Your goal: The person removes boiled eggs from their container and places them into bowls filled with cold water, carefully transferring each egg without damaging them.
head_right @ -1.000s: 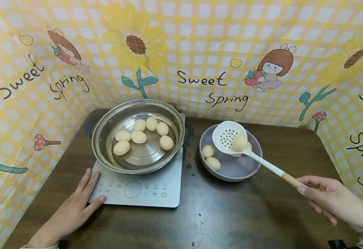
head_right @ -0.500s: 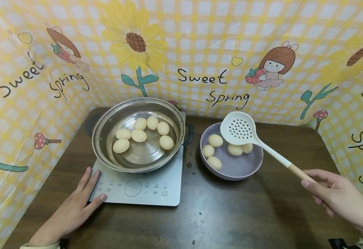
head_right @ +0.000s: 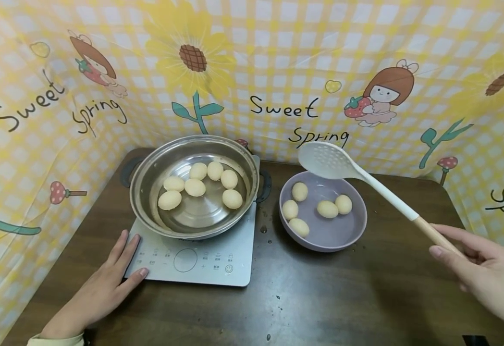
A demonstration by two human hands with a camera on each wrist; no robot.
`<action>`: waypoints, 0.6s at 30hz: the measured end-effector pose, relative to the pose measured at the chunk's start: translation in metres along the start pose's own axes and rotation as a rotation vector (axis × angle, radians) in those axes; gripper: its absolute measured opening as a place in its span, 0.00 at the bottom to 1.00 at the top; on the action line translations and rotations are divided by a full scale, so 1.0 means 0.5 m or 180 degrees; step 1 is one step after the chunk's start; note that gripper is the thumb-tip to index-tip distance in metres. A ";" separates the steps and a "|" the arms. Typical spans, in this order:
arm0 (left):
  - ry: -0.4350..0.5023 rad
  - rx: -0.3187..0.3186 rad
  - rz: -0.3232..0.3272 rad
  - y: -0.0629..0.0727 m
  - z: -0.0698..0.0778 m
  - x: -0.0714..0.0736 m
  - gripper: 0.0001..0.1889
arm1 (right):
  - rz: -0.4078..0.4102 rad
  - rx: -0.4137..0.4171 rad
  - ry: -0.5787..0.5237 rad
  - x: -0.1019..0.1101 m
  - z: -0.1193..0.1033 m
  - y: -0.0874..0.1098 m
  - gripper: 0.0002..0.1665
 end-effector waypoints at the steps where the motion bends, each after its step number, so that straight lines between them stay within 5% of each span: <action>1: 0.0000 -0.0008 0.0008 0.000 0.001 0.001 0.44 | 0.0019 0.0018 0.0003 -0.001 -0.009 0.001 0.36; 9: -0.0021 0.0000 -0.0004 -0.001 -0.001 0.002 0.44 | 0.0048 0.0301 -0.0258 -0.028 -0.114 0.002 0.32; 14: -0.0032 -0.0011 -0.0003 -0.003 -0.002 0.002 0.43 | -0.0043 0.0264 0.0131 -0.057 -0.177 -0.011 0.27; 18: -0.0028 -0.0003 -0.0004 -0.004 -0.001 0.002 0.44 | -0.0032 0.0638 0.0353 -0.095 -0.247 -0.024 0.26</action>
Point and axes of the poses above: each hand's wrist, its own y-axis away from the middle knuckle, its own x-axis out of the back of the hand, z = x × y, the point moved 8 cm from there along -y, towards the middle knuckle, and after that the axes turned 8 degrees about -x, right-handed, at the moved point
